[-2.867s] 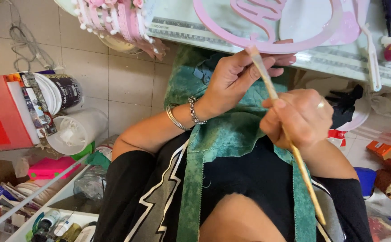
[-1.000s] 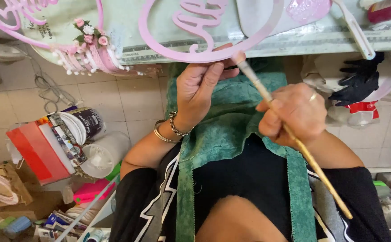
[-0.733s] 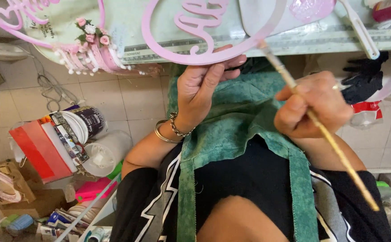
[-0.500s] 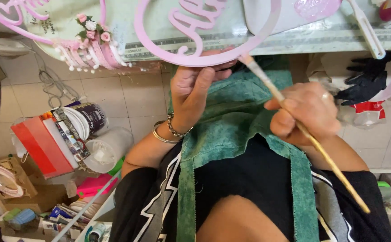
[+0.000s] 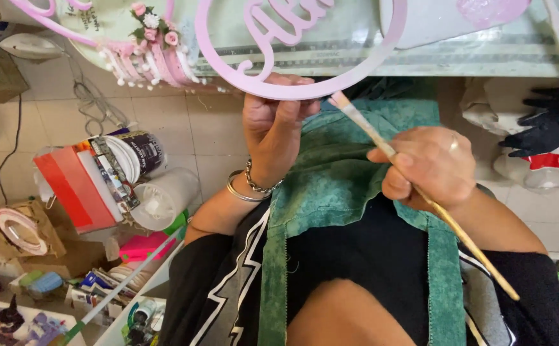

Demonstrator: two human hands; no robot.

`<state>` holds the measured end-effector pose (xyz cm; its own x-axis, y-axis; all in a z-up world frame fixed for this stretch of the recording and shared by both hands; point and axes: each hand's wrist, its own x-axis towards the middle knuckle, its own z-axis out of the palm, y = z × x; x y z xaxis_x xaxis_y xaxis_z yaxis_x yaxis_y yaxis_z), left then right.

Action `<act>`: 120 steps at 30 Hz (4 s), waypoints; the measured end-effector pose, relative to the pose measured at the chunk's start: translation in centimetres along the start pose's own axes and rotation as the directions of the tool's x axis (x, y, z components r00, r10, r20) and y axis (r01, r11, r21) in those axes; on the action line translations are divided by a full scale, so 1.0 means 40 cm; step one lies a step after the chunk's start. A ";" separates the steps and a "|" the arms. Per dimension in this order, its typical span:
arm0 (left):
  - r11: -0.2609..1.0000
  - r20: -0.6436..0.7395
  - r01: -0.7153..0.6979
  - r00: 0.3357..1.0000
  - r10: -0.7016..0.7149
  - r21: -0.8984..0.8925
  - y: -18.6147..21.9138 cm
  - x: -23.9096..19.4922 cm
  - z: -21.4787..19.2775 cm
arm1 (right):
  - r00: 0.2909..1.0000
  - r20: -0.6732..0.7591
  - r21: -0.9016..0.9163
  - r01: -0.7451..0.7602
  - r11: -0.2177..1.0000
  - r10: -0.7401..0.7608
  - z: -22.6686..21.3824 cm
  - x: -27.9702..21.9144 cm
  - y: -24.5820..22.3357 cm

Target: A person uses a paintbrush to apply pink paint to the edges and surfaces of a circular wooden sign featuring the name 'Alma'.

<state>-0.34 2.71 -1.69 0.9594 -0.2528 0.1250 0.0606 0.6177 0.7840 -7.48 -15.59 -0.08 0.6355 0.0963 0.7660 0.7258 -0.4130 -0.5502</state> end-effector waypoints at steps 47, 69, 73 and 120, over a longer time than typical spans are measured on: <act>0.999 -0.112 0.017 0.993 -0.021 -0.037 -0.002 -0.030 -0.049 | 0.870 -0.492 0.000 0.017 1.000 -0.015 0.031 0.003 0.111; 0.938 -0.173 0.018 0.981 -0.082 -0.346 0.011 -0.039 -0.074 | 0.867 -0.275 -0.404 -0.497 0.768 0.415 -0.155 -0.031 0.121; 0.931 -0.159 0.021 0.984 -0.085 -0.364 0.014 -0.035 -0.066 | 0.856 -0.313 -0.338 -0.504 0.795 0.410 -0.159 -0.028 0.126; 0.954 -0.180 -0.007 0.983 -0.049 -0.301 -0.001 -0.011 -0.063 | 0.957 -0.229 0.350 -0.089 0.933 0.178 0.076 -0.023 0.100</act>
<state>-0.09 4.68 -3.33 0.9891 -0.1449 -0.0249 0.1336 0.8150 0.5638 -4.34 -14.60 -3.99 0.6768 -0.1889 0.7115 0.7121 -0.0771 -0.6978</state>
